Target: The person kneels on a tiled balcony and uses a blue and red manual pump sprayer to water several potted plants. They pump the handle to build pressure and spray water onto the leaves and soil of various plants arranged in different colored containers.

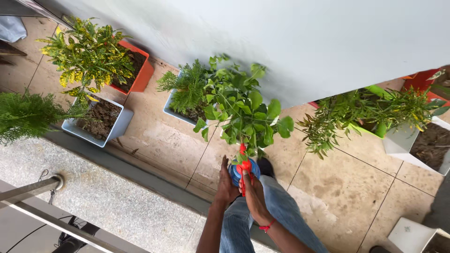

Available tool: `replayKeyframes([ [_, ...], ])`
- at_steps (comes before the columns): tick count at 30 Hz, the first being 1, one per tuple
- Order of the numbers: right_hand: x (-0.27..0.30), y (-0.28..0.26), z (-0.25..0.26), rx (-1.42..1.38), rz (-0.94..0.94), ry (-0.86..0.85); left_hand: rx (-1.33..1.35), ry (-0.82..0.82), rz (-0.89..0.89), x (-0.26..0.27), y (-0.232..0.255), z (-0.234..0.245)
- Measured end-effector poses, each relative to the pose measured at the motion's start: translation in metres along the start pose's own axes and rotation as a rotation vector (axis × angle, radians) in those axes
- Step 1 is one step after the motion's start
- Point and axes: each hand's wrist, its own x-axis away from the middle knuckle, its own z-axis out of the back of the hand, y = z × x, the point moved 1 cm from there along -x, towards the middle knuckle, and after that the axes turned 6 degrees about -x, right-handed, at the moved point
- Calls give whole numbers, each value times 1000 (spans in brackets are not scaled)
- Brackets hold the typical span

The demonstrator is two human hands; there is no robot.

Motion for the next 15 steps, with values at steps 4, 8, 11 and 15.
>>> replayKeyframes([
  [4,16,-24,55,-50,-15,29,-40,-112,13,4,45,-42],
  [8,17,-40,128,-121,8,24,-85,-66,-12,-5,103,-88],
  [11,11,-54,178,-157,49,80,-106,-146,-21,-19,147,-123],
  [15,6,-91,235,-207,36,163,-96,-204,-109,-41,193,-180],
])
